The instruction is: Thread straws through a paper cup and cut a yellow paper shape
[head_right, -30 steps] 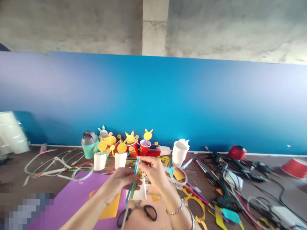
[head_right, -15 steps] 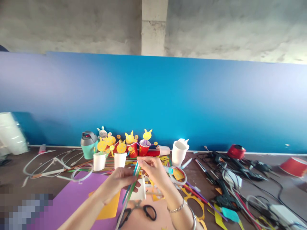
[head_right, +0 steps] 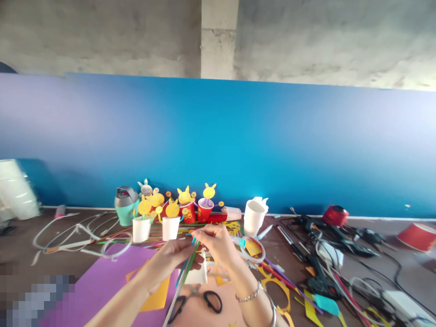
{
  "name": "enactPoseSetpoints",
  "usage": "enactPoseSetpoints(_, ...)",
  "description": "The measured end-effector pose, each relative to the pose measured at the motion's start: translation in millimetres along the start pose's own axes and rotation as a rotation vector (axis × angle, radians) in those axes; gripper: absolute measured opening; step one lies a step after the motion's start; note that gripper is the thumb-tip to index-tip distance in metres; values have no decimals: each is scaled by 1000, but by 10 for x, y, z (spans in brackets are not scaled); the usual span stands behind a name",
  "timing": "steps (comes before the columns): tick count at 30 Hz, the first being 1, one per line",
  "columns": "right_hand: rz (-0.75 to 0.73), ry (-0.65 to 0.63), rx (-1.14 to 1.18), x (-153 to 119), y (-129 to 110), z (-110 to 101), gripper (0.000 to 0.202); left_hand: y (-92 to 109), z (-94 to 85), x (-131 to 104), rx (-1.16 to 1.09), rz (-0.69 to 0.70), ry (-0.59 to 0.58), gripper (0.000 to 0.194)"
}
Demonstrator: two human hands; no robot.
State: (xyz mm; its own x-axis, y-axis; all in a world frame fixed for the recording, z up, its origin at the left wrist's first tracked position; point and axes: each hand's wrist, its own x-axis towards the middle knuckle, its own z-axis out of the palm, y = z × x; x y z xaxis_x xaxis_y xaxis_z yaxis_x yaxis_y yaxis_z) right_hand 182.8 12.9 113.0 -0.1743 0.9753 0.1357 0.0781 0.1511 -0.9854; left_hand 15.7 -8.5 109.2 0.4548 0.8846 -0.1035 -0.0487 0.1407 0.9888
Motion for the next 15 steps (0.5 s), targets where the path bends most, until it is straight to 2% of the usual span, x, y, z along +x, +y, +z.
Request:
enactPoseSetpoints(10, 41, -109, -30, -29, -18, -31, 38, -66, -108, 38, 35, -19, -93, 37)
enactPoseSetpoints(15, 21, -60, -59, -5, 1, -42, 41, -59, -75, 30, 21, -47, -37, 40)
